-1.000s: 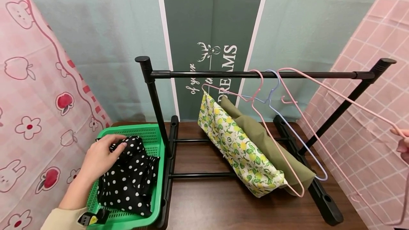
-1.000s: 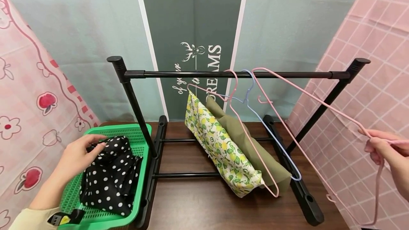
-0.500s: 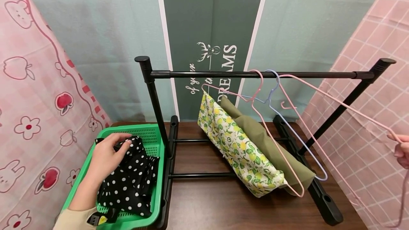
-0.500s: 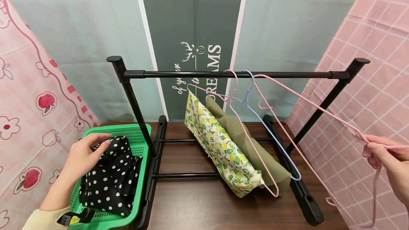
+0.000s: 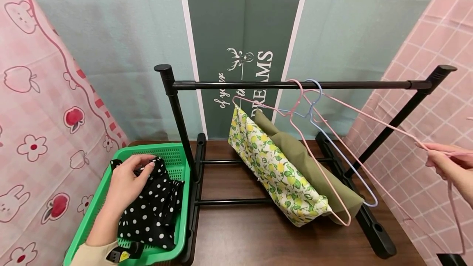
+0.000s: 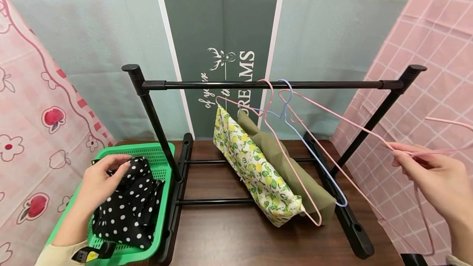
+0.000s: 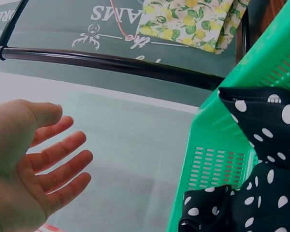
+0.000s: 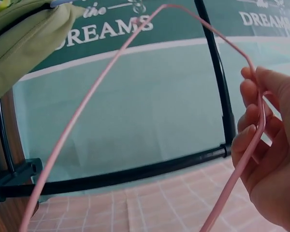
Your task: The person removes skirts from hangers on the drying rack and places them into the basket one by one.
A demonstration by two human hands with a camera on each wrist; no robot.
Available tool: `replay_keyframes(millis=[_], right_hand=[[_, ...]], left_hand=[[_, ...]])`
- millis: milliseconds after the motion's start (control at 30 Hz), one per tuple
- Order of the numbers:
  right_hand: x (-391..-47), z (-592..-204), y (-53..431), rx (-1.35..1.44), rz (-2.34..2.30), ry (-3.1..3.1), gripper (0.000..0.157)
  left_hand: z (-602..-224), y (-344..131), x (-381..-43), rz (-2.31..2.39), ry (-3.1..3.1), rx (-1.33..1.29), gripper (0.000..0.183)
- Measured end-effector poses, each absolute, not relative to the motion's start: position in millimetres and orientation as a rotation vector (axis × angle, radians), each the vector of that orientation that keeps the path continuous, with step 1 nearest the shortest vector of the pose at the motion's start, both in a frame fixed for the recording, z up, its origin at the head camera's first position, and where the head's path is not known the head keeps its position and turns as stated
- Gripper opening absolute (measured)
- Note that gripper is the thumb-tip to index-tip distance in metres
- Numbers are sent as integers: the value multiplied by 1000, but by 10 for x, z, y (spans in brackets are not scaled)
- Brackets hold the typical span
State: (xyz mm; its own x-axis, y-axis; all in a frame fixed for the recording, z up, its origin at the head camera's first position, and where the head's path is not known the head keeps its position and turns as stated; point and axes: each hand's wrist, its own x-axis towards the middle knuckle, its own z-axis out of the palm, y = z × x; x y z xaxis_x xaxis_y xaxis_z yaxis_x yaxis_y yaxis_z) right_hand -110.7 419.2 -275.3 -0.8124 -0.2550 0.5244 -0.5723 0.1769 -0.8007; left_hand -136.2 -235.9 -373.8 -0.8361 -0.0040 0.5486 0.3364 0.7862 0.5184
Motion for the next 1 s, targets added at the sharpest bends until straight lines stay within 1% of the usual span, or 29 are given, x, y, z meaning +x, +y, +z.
replay_keyframes(millis=[33,67,167,267,633,900,1000], right_hand=[[-1080,-2749,4120,647,1528,-2202,39],[-1037,-2744,4042,437,1343,-2242,37],[-1044,-2692,3908,313,1067,-2318,33],[-1092,-2652,3827,302,949,-2327,28],[-1260,-2479,3622,194,639,-2460,20],[-1429,-2426,3507,264,526,-2432,13],[-1496,-2410,3458,272,480,-2436,13]], left_hand=[[-3748,-2354,-1360,-851,-2438,-244,17],[-3758,-2350,-1358,-861,-2437,-239,17],[-3782,-2341,-1352,-888,-2440,-215,16],[-3797,-2336,-1346,-910,-2437,-196,15],[-3847,-2255,-1363,-974,-2394,-141,12],[-3900,-2155,-1400,-1024,-2414,-139,13],[-3924,-2104,-1417,-1020,-2430,-143,13]])
